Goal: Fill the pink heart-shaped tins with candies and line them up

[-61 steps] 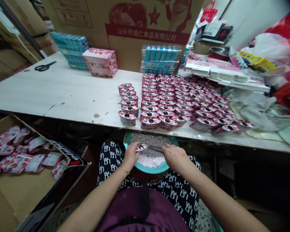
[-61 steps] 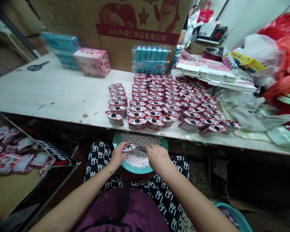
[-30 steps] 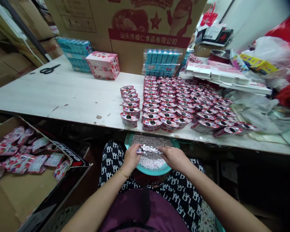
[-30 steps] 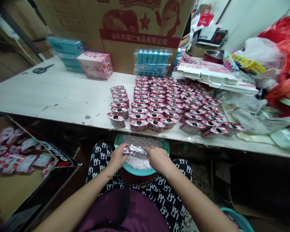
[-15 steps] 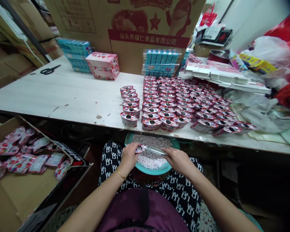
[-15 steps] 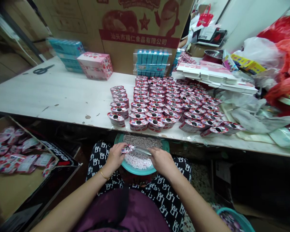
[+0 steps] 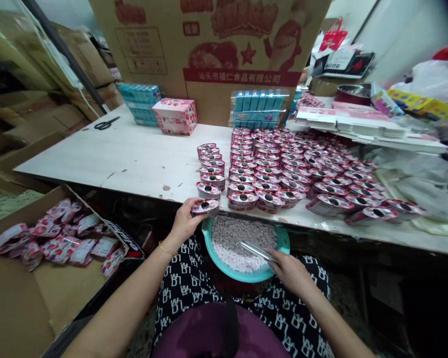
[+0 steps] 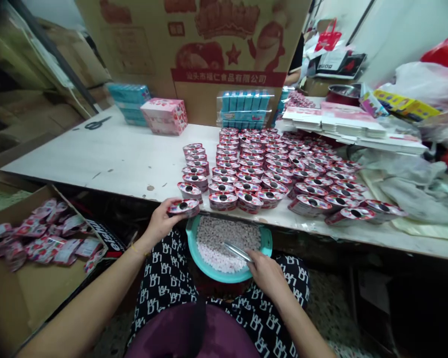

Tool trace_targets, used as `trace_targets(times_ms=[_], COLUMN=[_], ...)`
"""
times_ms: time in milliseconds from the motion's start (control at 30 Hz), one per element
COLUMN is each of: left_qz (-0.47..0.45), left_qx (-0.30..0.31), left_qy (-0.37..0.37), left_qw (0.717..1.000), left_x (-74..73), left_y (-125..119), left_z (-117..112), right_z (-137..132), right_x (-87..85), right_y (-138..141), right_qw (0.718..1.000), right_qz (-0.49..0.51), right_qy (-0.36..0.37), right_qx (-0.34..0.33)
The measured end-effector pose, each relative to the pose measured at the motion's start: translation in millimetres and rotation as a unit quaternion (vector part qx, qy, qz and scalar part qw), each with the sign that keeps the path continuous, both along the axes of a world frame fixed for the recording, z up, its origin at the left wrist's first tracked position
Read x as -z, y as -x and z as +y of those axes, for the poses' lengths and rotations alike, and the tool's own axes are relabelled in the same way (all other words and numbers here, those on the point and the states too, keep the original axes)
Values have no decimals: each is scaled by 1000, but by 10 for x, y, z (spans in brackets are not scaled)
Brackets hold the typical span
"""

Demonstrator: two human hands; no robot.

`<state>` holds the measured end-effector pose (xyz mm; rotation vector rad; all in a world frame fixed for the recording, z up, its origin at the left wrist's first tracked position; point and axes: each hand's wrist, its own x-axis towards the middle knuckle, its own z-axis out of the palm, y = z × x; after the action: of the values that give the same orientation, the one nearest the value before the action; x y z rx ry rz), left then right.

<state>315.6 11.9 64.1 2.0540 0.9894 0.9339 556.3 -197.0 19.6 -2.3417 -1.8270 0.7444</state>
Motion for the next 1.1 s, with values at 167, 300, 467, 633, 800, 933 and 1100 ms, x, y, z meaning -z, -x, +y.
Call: trace_targets(times_ms=[167, 300, 467, 633, 800, 933, 1100], left_qz=[68, 173, 290, 337, 363, 364, 360], left_qx=[-2, -43, 56, 100, 110, 84, 65], left_qy=[-99, -208, -254, -239, -206, -184, -173], left_qw=[993, 962, 921, 905, 902, 909, 914], left_x=[-5, -78, -280, -408, -412, -354, -310], left_y=[-94, -123, -240, -353, -439, -483, -575], left_z=[328, 292, 329, 473, 543, 550, 757], right_z=[12, 134, 333, 1228, 3020, 3914, 4195], right_x=[-2, 147, 215, -636, -1202, -941, -628], right_y=[47, 100, 216, 381, 515, 508, 370], right_qw=[1000, 999, 997, 957, 912, 932, 942], right_qz=[21, 17, -11, -5, -91, -134, -157], right_qy=[-8, -26, -2, -264, -325, -243, -238], right_qx=[-2, -17, -82, -123, -232, -233, -178])
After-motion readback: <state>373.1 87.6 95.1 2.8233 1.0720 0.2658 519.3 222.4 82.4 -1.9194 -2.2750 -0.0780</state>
